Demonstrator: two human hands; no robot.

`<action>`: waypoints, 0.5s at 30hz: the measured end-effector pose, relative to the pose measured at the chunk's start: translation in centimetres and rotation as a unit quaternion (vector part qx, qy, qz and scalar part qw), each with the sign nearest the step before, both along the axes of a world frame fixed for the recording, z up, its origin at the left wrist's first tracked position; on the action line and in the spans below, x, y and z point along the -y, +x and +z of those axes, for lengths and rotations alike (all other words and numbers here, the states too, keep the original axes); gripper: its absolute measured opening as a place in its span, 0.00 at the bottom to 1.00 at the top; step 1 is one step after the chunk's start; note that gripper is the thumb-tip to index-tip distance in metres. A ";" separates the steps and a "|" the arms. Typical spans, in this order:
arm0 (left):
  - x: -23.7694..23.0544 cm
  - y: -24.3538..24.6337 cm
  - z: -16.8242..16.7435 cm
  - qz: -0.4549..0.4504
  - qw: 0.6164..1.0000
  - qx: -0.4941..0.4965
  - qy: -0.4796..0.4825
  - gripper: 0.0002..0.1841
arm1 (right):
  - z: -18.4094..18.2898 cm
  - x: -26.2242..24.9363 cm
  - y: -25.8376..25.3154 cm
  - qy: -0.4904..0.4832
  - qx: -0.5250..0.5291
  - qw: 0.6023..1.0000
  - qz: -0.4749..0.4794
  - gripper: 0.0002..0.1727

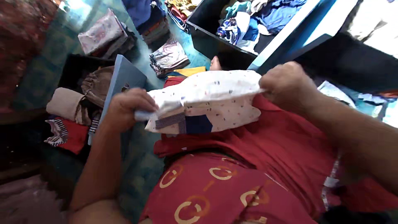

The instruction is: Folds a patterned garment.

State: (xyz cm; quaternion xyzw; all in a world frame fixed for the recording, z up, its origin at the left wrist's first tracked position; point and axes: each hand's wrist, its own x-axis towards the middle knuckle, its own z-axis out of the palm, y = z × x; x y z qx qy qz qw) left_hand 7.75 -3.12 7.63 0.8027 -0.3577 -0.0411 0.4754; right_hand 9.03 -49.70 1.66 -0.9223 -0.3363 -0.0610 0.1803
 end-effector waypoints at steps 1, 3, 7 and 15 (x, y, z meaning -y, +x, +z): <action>0.0 -1.6 -1.1 -0.008 1.000 0.008 0.028 0.10 | -1.3 0.1 -0.9 -0.014 -0.012 1.000 0.016 0.02; -0.2 -3.8 -3.5 0.005 0.996 0.024 0.091 0.09 | -4.1 0.0 -1.9 -0.037 -0.034 0.998 0.036 0.03; -0.9 -5.3 -5.8 0.069 0.989 0.071 0.108 0.09 | -5.6 -0.8 -2.4 -0.072 -0.047 0.995 0.046 0.04; -2.1 -2.8 -2.9 0.046 0.985 -0.095 0.134 0.13 | -2.7 -0.9 -0.8 -0.034 -0.260 0.965 0.029 0.27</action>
